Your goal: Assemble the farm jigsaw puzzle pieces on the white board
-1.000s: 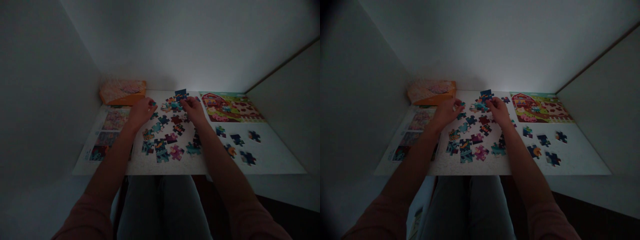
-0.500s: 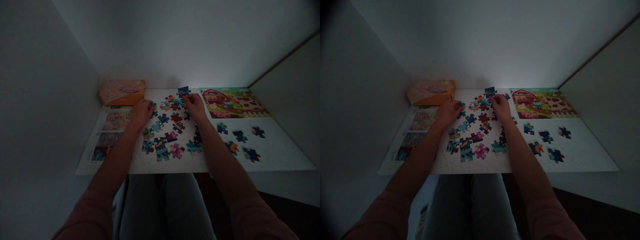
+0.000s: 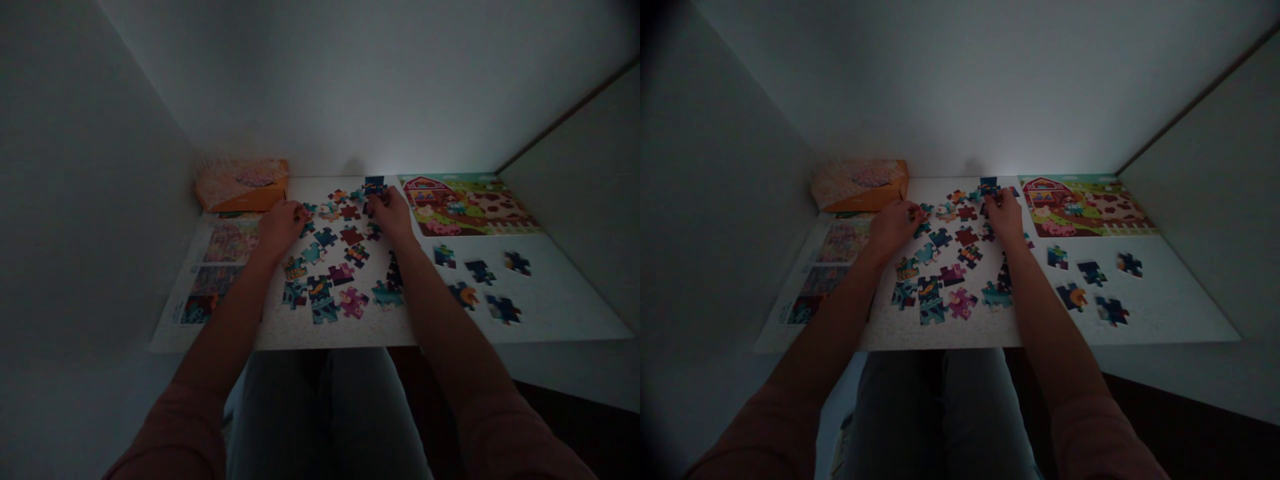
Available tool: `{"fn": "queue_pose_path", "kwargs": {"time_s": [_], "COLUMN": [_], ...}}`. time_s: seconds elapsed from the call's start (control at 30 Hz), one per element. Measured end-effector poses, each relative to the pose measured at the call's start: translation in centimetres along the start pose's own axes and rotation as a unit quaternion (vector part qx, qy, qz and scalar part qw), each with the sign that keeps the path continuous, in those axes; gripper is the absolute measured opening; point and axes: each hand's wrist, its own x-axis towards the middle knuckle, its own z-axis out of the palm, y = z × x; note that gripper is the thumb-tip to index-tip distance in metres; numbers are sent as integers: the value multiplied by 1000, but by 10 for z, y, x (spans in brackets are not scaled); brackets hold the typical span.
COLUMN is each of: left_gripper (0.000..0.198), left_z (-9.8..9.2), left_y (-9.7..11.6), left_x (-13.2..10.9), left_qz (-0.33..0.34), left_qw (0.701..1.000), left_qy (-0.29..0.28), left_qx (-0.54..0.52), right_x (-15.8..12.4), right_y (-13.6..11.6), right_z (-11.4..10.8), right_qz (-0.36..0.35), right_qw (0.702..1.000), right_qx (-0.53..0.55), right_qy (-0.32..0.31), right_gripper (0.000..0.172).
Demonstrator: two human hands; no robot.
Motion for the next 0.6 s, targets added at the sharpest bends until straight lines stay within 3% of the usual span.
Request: {"fn": "queue_pose_path", "kwargs": {"time_s": [0.1,0.27,0.43,0.6], "left_gripper": [26,25,25,24], "left_z": [-3,-9,-10,-6], "left_y": [1,2,2,0], "left_x": [-2,-5,-2,1], "left_qz": [-4,-16,-21,-12], "left_qw": [1000,1000,999,995], "left_qy": [-7,-12,16,89], "left_qx": [8,7,-33,-54], "right_x": [0,-2,1,6], "right_y": [-6,-15,-14,-10], "right_z": [-4,-7,-3,4], "right_qz": [3,23,53,84], "right_qw": [997,997,998,987], "right_qx": [-62,-65,-14,133], "right_qy": [47,24,-25,24], "right_gripper": [31,28,41,77]}}
